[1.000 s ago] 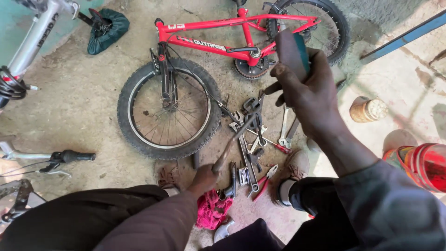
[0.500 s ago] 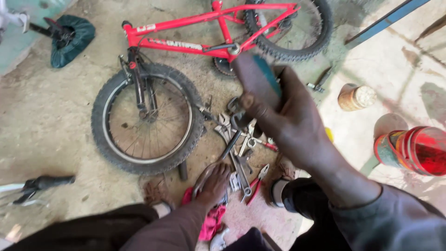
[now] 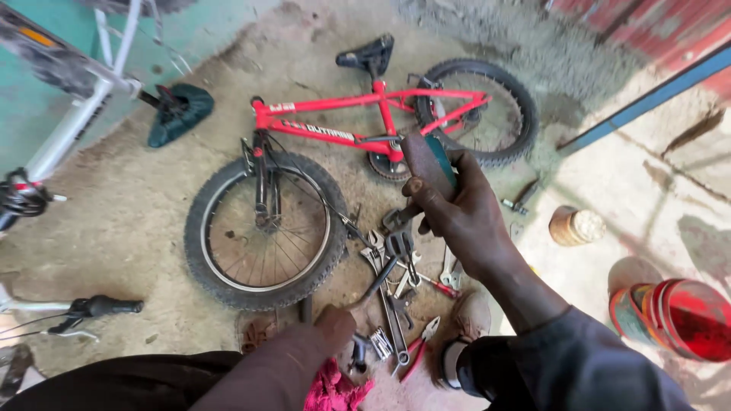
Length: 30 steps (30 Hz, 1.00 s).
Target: Cleaning a bicycle component by sanding and wiping it with a cloth
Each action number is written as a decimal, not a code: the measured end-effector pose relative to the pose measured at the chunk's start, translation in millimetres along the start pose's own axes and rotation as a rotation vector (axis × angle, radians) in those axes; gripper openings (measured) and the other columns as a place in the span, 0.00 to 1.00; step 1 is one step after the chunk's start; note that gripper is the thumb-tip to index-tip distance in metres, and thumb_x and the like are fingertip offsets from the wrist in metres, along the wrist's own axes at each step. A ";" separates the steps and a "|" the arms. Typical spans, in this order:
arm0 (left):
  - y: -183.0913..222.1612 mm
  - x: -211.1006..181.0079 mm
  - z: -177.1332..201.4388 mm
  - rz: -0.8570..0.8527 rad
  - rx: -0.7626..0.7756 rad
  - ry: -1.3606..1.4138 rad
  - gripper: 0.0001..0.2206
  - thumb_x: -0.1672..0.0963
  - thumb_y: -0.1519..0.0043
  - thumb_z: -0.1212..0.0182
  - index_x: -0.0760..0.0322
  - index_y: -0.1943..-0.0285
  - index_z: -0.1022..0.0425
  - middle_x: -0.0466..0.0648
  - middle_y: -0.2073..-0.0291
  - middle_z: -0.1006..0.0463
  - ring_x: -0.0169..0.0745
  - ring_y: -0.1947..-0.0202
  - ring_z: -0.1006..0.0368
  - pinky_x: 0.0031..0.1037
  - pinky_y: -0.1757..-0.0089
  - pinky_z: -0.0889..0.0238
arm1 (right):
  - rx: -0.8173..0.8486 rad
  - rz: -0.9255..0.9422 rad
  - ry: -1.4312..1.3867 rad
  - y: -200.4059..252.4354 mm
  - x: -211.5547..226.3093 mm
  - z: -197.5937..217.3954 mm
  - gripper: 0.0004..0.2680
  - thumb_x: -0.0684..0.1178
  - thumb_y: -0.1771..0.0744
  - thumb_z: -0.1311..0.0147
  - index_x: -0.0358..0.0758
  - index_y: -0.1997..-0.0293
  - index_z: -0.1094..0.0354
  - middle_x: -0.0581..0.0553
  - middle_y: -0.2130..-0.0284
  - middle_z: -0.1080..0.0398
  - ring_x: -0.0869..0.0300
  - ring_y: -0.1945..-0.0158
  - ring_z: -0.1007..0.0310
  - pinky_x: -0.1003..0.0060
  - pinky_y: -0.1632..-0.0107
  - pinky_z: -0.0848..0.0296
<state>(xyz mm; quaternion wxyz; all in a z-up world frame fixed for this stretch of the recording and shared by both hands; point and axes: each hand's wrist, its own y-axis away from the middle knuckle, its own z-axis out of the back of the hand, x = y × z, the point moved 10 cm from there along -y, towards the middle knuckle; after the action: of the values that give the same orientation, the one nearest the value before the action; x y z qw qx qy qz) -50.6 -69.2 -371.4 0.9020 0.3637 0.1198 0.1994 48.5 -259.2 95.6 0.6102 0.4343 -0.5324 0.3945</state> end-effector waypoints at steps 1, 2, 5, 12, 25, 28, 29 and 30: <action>16.3 18.6 18.2 0.015 -0.014 -0.006 0.10 0.55 0.32 0.45 0.51 0.57 0.16 0.43 0.59 0.17 0.46 0.55 0.21 0.41 0.61 0.29 | 0.006 0.021 0.000 -3.1 -0.8 0.7 0.12 0.47 0.33 0.43 0.39 0.51 0.45 0.40 0.64 0.24 0.55 0.71 0.18 0.69 0.78 0.32; 32.1 45.7 53.7 0.074 -0.175 0.202 0.08 0.52 0.36 0.43 0.52 0.59 0.18 0.48 0.60 0.18 0.54 0.58 0.22 0.45 0.60 0.29 | -0.020 0.047 -0.047 -8.7 -0.4 7.2 0.12 0.46 0.34 0.43 0.41 0.51 0.45 0.39 0.64 0.25 0.53 0.71 0.19 0.68 0.78 0.33; 104.6 100.4 154.4 0.062 -0.601 0.474 0.13 0.50 0.39 0.37 0.56 0.50 0.21 0.52 0.52 0.20 0.59 0.53 0.24 0.47 0.54 0.32 | -0.113 0.098 -0.019 -10.5 20.7 20.3 0.14 0.48 0.34 0.44 0.41 0.48 0.46 0.39 0.64 0.28 0.53 0.70 0.20 0.65 0.75 0.31; 313.6 92.8 326.8 0.229 -0.880 0.803 0.22 0.45 0.52 0.21 0.48 0.54 0.24 0.43 0.70 0.15 0.43 0.69 0.18 0.36 0.66 0.33 | -0.295 0.188 0.021 -11.0 24.4 29.0 0.12 0.54 0.34 0.42 0.42 0.54 0.42 0.44 0.75 0.33 0.60 0.81 0.37 0.64 0.79 0.35; 251.1 100.4 335.5 0.203 -0.931 1.480 0.10 0.52 0.41 0.31 0.58 0.58 0.23 0.43 0.68 0.20 0.32 0.66 0.27 0.28 0.64 0.34 | -0.115 0.324 0.129 -4.2 27.1 -5.5 0.16 0.50 0.34 0.43 0.35 0.41 0.32 0.44 0.74 0.29 0.62 0.80 0.32 0.65 0.80 0.24; 235.4 108.1 317.5 0.302 -0.872 1.584 0.06 0.54 0.38 0.37 0.59 0.62 0.25 0.48 0.73 0.22 0.36 0.75 0.30 0.32 0.70 0.40 | -0.059 0.240 0.206 1.1 17.3 -20.8 0.18 0.54 0.34 0.44 0.38 0.39 0.29 0.51 0.74 0.30 0.66 0.77 0.42 0.68 0.74 0.36; 233.3 113.7 317.5 0.305 -0.936 1.517 0.10 0.51 0.39 0.38 0.58 0.56 0.24 0.49 0.65 0.20 0.40 0.65 0.27 0.32 0.63 0.37 | -0.050 0.231 0.274 3.1 19.5 -26.9 0.16 0.55 0.34 0.45 0.40 0.43 0.26 0.54 0.70 0.26 0.66 0.72 0.38 0.69 0.70 0.34; 230.8 118.4 318.2 0.308 -1.000 1.450 0.15 0.49 0.40 0.40 0.57 0.51 0.23 0.50 0.58 0.18 0.43 0.55 0.23 0.32 0.55 0.34 | -0.039 0.224 0.344 4.5 21.9 -32.1 0.15 0.56 0.34 0.45 0.41 0.48 0.23 0.56 0.65 0.23 0.67 0.68 0.34 0.70 0.66 0.31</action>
<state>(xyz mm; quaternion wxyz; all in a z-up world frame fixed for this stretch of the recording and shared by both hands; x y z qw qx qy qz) 107.0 -58.5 7.5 0.6210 -0.2756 0.5094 0.5281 56.7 -226.9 116.1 0.6529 0.2868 -0.4727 0.5178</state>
